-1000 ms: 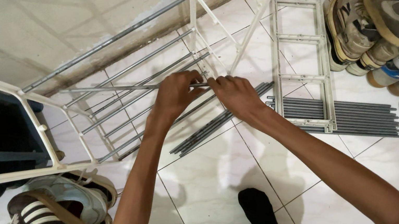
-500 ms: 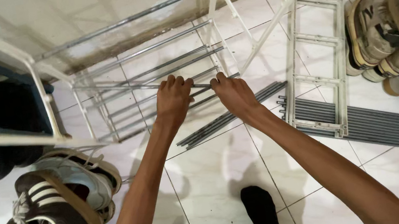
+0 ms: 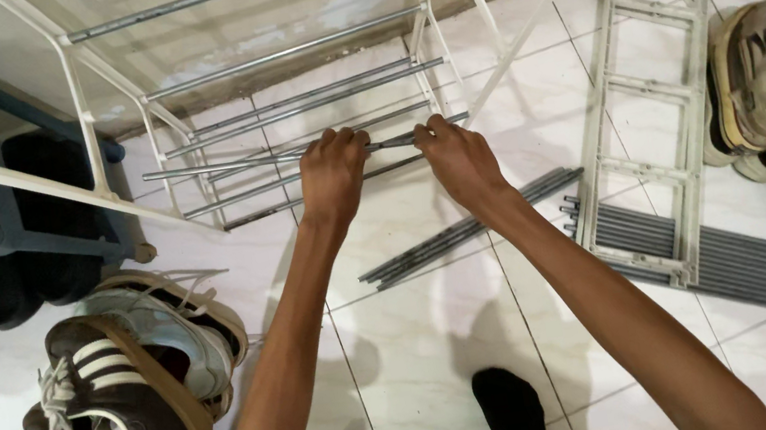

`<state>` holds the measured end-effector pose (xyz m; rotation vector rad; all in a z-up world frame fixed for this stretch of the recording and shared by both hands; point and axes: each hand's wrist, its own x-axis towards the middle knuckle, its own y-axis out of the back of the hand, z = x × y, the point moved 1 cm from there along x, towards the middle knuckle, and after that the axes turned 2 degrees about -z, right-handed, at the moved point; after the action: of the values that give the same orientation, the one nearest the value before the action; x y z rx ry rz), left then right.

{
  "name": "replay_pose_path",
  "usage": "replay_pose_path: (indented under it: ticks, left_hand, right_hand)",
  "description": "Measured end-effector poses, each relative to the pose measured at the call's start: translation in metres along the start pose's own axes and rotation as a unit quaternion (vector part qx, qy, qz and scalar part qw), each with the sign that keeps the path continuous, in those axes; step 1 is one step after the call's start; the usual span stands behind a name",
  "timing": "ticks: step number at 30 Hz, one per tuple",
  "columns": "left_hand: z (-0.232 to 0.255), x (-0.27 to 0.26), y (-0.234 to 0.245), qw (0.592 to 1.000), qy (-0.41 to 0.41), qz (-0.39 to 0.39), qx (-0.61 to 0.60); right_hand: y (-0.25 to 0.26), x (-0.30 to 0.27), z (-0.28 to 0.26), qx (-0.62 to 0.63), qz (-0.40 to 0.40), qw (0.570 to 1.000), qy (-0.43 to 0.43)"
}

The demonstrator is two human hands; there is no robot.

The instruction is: The person assembles a white plastic shoe rack by inserting metal rods into the side frames. They repeatedly pick up rods from the floor and slide them into the rack slots, working from the bottom upward.

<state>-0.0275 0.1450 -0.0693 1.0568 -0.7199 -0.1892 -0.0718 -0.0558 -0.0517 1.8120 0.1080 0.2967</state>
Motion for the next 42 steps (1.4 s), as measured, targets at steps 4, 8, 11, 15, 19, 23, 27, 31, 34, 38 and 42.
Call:
replay_pose_path:
  ticks: [4,8,11,15,19,23,27,31,34,38,42]
  left_hand:
    - [-0.003,0.005,-0.003,0.999,-0.005,0.040,-0.021]
    - [-0.001,0.007,-0.008,0.998,0.009,0.057,-0.029]
    - [-0.003,0.006,-0.013,0.998,0.008,0.063,-0.026]
    - [-0.006,0.006,-0.019,0.998,0.039,0.020,-0.037]
    - [-0.003,0.004,-0.014,0.998,0.014,0.055,-0.034]
    - [0.004,0.003,-0.006,0.999,0.004,0.033,-0.019]
    - [0.023,-0.001,-0.005,0.997,-0.006,-0.026,-0.067]
    - [0.047,-0.007,-0.020,0.995,-0.018,-0.061,-0.077]
    - [0.060,-0.015,-0.036,0.990,-0.020,-0.103,-0.091]
    - [0.076,-0.023,-0.062,0.982,-0.009,-0.148,-0.115]
    - [0.086,-0.034,-0.084,0.975,-0.009,-0.184,-0.127]
  right_hand:
    - [-0.004,0.009,0.005,-0.014,0.006,1.000,-0.011]
    - [-0.005,0.014,0.011,-0.011,0.027,1.000,-0.009]
    - [-0.006,0.016,0.012,0.001,0.023,1.000,-0.013]
    - [-0.003,0.019,0.014,0.003,0.020,1.000,-0.012]
    - [0.002,0.015,0.015,0.003,-0.023,0.999,-0.028]
    - [0.006,0.006,0.023,0.005,-0.038,0.999,-0.019]
    - [0.008,-0.015,0.048,0.010,-0.058,0.998,-0.037]
    - [0.004,-0.038,0.081,-0.013,0.010,1.000,-0.013]
    - [-0.002,-0.054,0.103,-0.023,0.000,1.000,-0.014]
    - [-0.012,-0.075,0.116,-0.060,0.002,0.998,-0.007]
    - [-0.035,-0.092,0.108,-0.102,-0.037,0.994,-0.002]
